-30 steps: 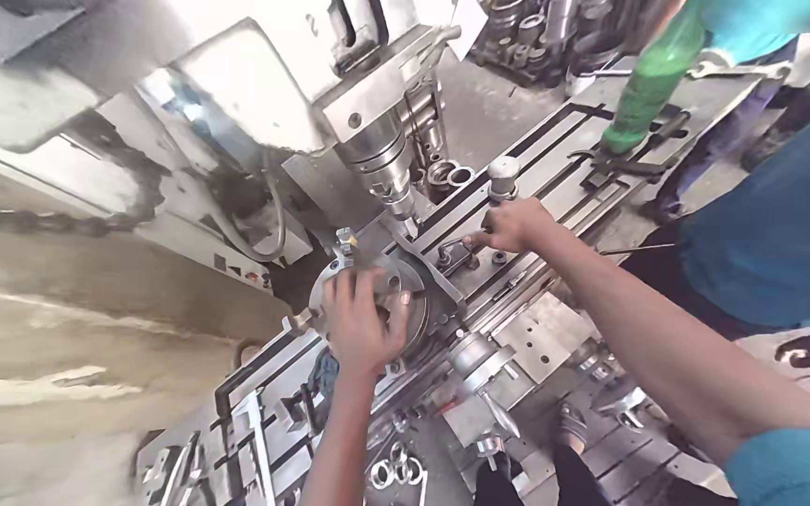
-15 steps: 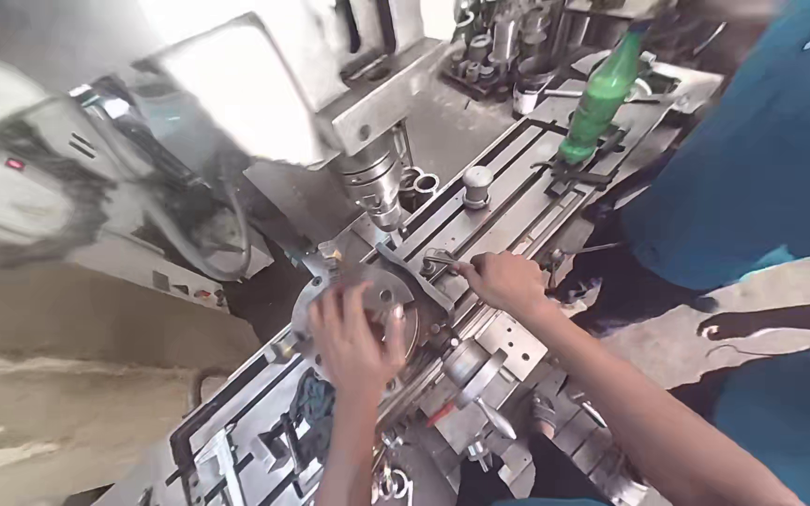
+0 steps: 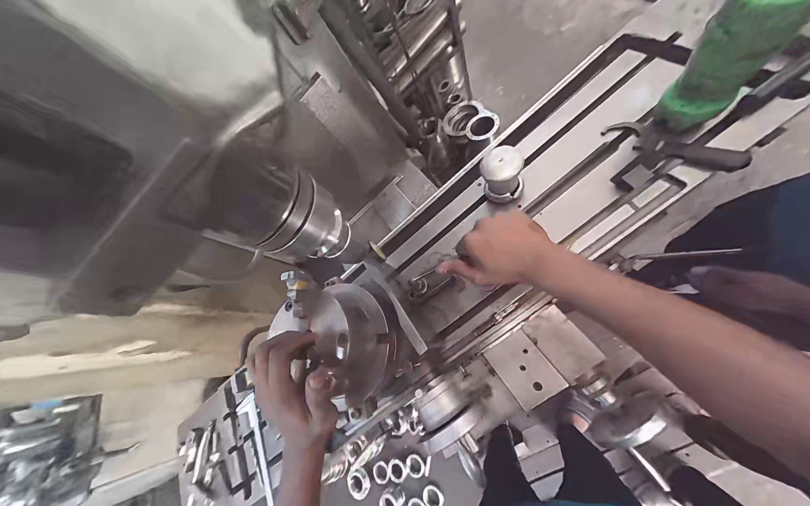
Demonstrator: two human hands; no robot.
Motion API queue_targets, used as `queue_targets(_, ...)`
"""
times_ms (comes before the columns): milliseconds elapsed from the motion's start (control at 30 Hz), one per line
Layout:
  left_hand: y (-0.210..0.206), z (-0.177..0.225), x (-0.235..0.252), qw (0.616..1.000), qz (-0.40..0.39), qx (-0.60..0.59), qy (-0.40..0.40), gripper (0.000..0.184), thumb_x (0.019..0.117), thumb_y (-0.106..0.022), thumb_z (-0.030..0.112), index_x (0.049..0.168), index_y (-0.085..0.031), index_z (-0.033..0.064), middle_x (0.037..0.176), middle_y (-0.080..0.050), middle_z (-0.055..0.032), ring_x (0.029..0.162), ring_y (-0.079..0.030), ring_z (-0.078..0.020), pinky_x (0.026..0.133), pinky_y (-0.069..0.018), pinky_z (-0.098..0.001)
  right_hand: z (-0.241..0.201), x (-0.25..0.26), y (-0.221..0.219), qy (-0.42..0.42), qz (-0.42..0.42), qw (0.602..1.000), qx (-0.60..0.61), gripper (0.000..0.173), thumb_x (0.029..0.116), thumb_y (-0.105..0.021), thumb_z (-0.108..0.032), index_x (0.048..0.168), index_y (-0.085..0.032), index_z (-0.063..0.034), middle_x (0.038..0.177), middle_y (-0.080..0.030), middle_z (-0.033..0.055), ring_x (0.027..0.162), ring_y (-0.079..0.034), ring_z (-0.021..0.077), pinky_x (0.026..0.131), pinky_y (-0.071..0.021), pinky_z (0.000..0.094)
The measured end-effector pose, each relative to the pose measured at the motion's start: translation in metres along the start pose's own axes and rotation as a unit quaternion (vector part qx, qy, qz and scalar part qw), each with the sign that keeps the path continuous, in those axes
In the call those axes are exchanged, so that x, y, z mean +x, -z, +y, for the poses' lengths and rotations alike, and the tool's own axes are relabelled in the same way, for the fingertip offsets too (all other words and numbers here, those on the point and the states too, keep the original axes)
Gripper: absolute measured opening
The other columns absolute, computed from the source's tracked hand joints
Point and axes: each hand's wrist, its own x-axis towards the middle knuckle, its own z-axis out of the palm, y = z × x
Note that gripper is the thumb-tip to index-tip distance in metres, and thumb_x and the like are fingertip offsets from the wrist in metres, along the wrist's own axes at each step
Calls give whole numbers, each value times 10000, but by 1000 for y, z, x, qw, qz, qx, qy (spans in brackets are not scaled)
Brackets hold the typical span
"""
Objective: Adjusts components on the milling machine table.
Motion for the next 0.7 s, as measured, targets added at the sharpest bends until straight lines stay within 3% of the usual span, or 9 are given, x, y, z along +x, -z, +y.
queue_targets(100, 2, -2, 2, 1000, -23, 5, -4, 751, 1001, -260, 693, 1074, -671, 68, 1032, -678, -101, 1016, -620, -214, 958, -468, -436, 18, 26, 8, 95, -5, 995, -22, 769, 983, -321, -747, 685, -586, -90, 614, -560, 110, 614, -628, 347, 516, -448, 539)
queue_targets(200, 4, -3, 3, 999, -33, 10, -8, 761, 1008, -246, 684, 1067, -673, 57, 1036, -683, -106, 1019, -626, -212, 930, -491, -416, 26, 48, 13, 166, 5, 985, -45, 773, 984, -313, -744, 681, -575, -83, 605, -549, 111, 604, -621, 350, 513, -439, 539)
queue_targets(433, 3, -5, 1, 1000, -26, 3, 5, 777, 1000, -248, 702, 1056, -665, 49, 1007, -688, -94, 1006, -630, -195, 928, -489, -407, 27, 45, 13, 159, 13, 987, -33, 760, 995, -316, -723, 688, -576, -78, 610, -551, 116, 591, -613, 351, 505, -436, 535)
queue_targets(500, 3, -5, 1, 1000, -25, 1, 4, 758, 1005, -244, 691, 1055, -668, 65, 1010, -688, -80, 1008, -628, -189, 934, -487, -406, 20, 27, 30, 127, -69, 989, -20, 724, 1033, -342, -659, 772, -614, -41, 700, -608, 148, 694, -657, 370, 571, -468, 529)
queue_targets(533, 2, -4, 1, 1000, -25, -2, 6, 752, 1006, -243, 693, 1052, -670, 76, 1010, -688, -68, 1009, -624, -181, 938, -483, -395, 11, 21, 51, 92, -168, 981, -15, 683, 1066, -340, -601, 925, -647, -7, 861, -646, 183, 874, -673, 397, 711, -497, 548)
queue_targets(567, 2, -4, 0, 1000, -24, -3, 8, 740, 1004, -249, 690, 1053, -669, 84, 1010, -689, -60, 1005, -623, -178, 936, -481, -396, 16, 18, 27, 120, -48, 992, -7, 692, 1048, -348, -615, 766, -617, -42, 704, -612, 148, 687, -659, 365, 554, -469, 513)
queue_targets(600, 3, -5, 0, 1000, -23, -4, 10, 733, 1002, -257, 690, 1059, -671, 88, 1017, -690, -58, 1014, -623, -180, 943, -481, -404, 18, 20, 11, 134, 28, 991, 1, 698, 1036, -342, -627, 695, -585, -68, 633, -572, 125, 597, -622, 344, 491, -432, 499)
queue_targets(700, 4, -6, -2, 1000, -26, -7, 16, 738, 1001, -265, 700, 1061, -668, 85, 1035, -688, -64, 1046, -626, -190, 964, -486, -413, 22, 24, 3, 149, 45, 988, -2, 715, 1044, -306, -634, 697, -579, -72, 631, -564, 117, 597, -617, 337, 507, -435, 500)
